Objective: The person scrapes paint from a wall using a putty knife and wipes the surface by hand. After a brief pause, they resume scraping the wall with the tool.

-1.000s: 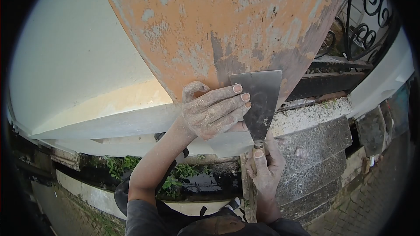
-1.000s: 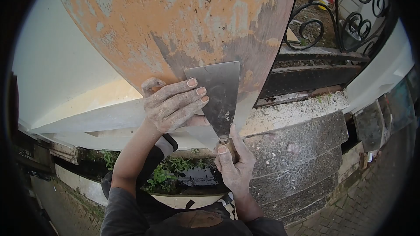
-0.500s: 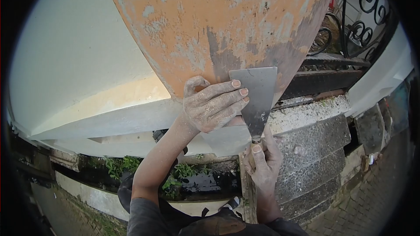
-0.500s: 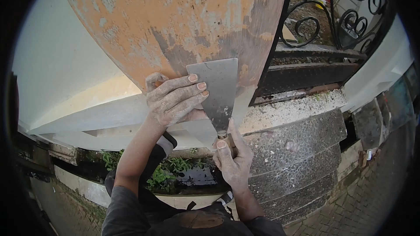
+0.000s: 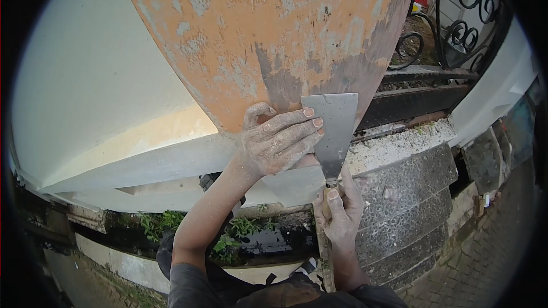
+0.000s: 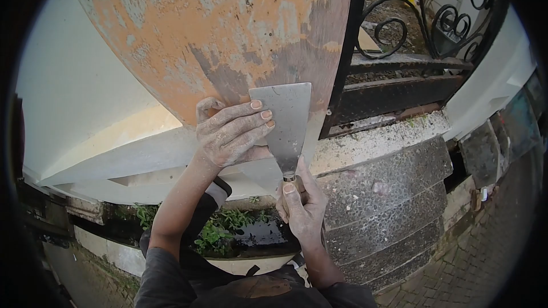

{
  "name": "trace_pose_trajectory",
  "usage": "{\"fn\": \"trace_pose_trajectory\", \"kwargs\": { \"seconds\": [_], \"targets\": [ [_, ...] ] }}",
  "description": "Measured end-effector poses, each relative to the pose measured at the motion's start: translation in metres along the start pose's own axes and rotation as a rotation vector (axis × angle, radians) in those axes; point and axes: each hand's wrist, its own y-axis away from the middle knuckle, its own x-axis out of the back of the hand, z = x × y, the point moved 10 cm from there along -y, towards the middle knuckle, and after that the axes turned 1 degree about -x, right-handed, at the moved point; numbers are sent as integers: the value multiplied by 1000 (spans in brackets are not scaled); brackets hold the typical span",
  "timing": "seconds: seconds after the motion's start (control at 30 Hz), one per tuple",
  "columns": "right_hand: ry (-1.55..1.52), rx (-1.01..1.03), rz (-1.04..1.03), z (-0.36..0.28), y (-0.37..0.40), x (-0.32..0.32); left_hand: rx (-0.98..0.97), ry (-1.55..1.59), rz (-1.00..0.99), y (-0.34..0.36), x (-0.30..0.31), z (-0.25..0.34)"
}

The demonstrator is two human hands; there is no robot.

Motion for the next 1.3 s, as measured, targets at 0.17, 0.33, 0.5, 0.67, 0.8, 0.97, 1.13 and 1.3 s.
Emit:
{"fn": "trace_pose_trajectory", "kwargs": {
  "seconds": [0.17,0.33,0.5,0.67,0.8,0.97,1.13,1.3],
  "targets": [
    [74,-8,6,-7,1,5,-10,52,9,-1,-1,0],
    [-12,-15,-9,11,-2,8,15,28,-21,7,-4,6],
    [12,-2,1,7,-3,8,19,38,-7,4,-2,3],
    [43,-35,33,11,-8,13,-31,5,39,1,0,0],
    [53,-40,20,13,1,12,45,60,2,12,-8,6],
    [39,25,14,0,-6,4,32,33,19,-2,2,0],
    [19,-40,18,20,4,12,39,35,33,10,-4,3],
    [40,-36,13,9,7,11,67,63,22,8,-6,5]
  ]
}}
